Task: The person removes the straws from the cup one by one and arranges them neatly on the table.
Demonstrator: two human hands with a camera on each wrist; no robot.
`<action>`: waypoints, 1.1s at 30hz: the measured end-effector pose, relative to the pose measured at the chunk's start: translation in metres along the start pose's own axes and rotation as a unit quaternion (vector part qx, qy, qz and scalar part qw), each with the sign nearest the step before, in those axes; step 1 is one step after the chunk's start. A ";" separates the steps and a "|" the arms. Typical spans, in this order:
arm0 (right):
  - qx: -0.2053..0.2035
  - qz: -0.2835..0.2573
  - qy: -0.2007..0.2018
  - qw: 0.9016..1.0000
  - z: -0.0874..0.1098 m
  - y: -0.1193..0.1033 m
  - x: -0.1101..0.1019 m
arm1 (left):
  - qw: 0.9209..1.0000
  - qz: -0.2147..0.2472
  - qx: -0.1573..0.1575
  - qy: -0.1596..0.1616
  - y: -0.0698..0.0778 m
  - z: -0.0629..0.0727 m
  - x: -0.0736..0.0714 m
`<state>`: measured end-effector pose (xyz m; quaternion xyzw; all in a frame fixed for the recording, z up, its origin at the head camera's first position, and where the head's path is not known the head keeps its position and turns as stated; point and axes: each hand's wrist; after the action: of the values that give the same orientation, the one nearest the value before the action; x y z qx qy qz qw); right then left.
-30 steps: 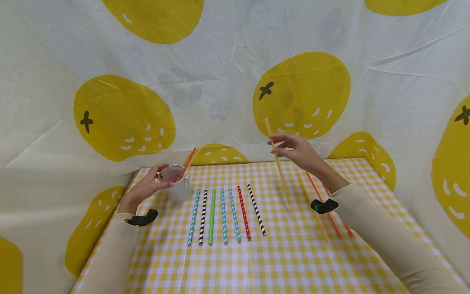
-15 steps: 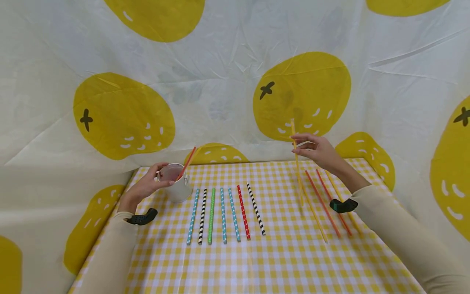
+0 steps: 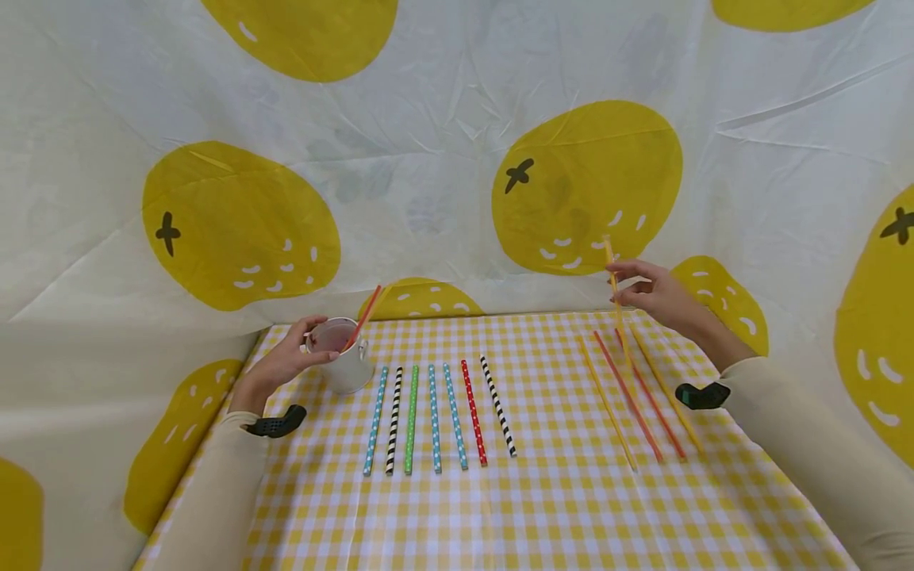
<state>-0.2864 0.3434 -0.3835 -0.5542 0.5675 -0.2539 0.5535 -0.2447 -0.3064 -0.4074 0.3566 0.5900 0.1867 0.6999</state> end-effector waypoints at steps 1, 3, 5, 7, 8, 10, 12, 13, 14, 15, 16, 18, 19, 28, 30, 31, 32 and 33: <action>0.000 0.009 -0.002 1.000 0.001 0.002 -0.004 | 1.000 -0.002 -0.001 0.001 -0.003 -0.001 0.000; 0.004 0.025 -0.006 1.000 0.004 0.005 -0.010 | 1.000 -0.004 -0.001 0.002 -0.008 -0.003 0.000; 0.012 0.042 -0.009 0.999 0.007 0.008 -0.015 | 1.000 -0.003 -0.001 0.002 -0.012 -0.005 0.000; 0.025 0.049 -0.012 0.998 0.010 0.010 -0.019 | 1.000 0.001 -0.001 0.003 -0.014 -0.006 0.000; 0.031 0.053 -0.014 0.998 0.011 0.011 -0.021 | 1.000 0.001 -0.001 0.003 -0.015 -0.006 0.000; 0.045 0.067 -0.016 0.997 0.014 0.013 -0.025 | 1.000 0.004 -0.002 0.002 -0.015 -0.005 0.000; 0.056 0.080 -0.017 0.995 0.017 0.016 -0.030 | 1.000 0.003 -0.004 0.002 -0.014 -0.005 0.000; 0.058 0.089 -0.020 0.994 0.018 0.017 -0.032 | 1.000 0.002 -0.004 0.002 -0.014 -0.005 0.000; 0.060 0.097 -0.022 0.993 0.019 0.018 -0.035 | 1.000 0.002 -0.004 0.001 -0.013 -0.004 0.000; 0.061 0.100 -0.024 0.993 0.021 0.020 -0.037 | 1.000 0.003 -0.004 0.002 -0.013 -0.004 0.000; 0.062 0.103 -0.028 0.992 0.022 0.023 -0.040 | 1.000 0.001 -0.004 0.002 -0.013 -0.005 0.000; 0.058 0.110 -0.030 0.992 0.026 0.026 -0.044 | 1.000 0.000 -0.003 0.001 -0.013 -0.005 0.000; 0.056 0.110 -0.033 0.992 0.027 0.028 -0.046 | 1.000 0.000 -0.002 0.001 -0.013 -0.005 0.000; 0.089 0.103 -0.057 0.989 0.039 0.041 -0.057 | 1.000 0.001 0.000 0.000 -0.012 -0.004 0.000; 0.097 0.111 -0.064 0.987 0.041 0.042 -0.058 | 1.000 -0.001 -0.002 0.000 -0.013 -0.004 -0.001; 0.099 0.116 -0.066 0.986 0.042 0.043 -0.059 | 1.000 -0.001 -0.004 0.000 -0.013 -0.004 -0.001; 0.099 0.123 -0.069 0.985 0.043 0.045 -0.059 | 1.000 -0.001 -0.004 0.000 -0.013 -0.004 -0.001; 0.100 0.128 -0.072 0.984 0.044 0.047 -0.060 | 1.000 -0.002 -0.003 0.000 -0.013 -0.004 -0.001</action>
<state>-0.2765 0.4242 -0.4160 -0.4356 0.5643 -0.1952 0.6736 -0.2512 -0.3149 -0.4165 0.3533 0.5898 0.1871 0.7016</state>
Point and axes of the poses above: each hand's wrist, its own z-axis away from the middle knuckle, its own x-axis out of the palm, y = z × x, and after that the axes turned 9 degrees about -z, right-handed
